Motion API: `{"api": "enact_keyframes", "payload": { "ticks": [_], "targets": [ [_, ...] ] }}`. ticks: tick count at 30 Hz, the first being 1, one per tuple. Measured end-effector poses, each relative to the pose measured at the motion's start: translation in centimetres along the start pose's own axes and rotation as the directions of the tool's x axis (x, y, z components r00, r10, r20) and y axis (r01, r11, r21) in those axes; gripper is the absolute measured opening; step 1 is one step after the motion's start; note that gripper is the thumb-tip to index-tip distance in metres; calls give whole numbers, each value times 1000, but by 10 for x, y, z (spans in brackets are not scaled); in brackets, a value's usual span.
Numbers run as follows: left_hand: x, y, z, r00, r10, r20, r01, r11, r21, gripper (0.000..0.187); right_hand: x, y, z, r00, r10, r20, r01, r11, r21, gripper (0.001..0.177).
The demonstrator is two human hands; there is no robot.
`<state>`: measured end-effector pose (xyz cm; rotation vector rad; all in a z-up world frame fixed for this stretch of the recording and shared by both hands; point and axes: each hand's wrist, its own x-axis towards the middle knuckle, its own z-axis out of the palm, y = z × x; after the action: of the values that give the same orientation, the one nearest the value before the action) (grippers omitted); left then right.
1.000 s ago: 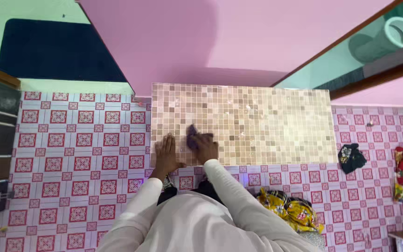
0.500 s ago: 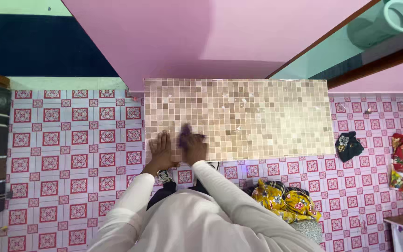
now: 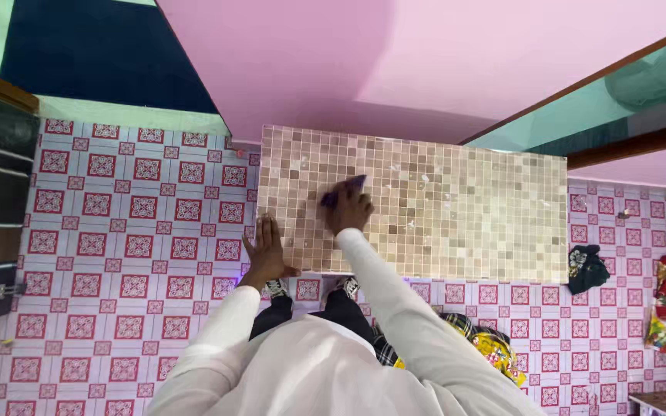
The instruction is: The person wipes the tops and undersides of several shelves and a wall-mounted ledge using a cloth by hand, moving around the room to reach different surfaces.
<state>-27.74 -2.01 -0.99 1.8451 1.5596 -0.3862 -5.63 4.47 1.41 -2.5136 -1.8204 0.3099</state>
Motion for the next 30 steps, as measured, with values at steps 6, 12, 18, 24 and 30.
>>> {"api": "enact_keyframes", "payload": {
  "ticks": [6,12,18,24,30],
  "targets": [
    [11,-13,14,999,31,-13,-31,999,-35,169,-85,-38,27,835,-546,72,531,833,154,58],
    [18,-22,29,995,86,-59,-91,992,-85,166,-76,-41,16,827,-542,151,508,834,213,65],
    [18,-19,22,994,95,-53,-94,995,27,166,55,-61,34,928,-309,-210,310,950,-29,51],
    [7,-12,-7,994,52,95,-53,998,15,169,117,-96,31,964,-260,-51,261,965,35,53],
    [12,-17,10,994,99,35,-99,995,0,166,-10,-98,34,810,-583,67,579,812,74,32]
  ]
}}
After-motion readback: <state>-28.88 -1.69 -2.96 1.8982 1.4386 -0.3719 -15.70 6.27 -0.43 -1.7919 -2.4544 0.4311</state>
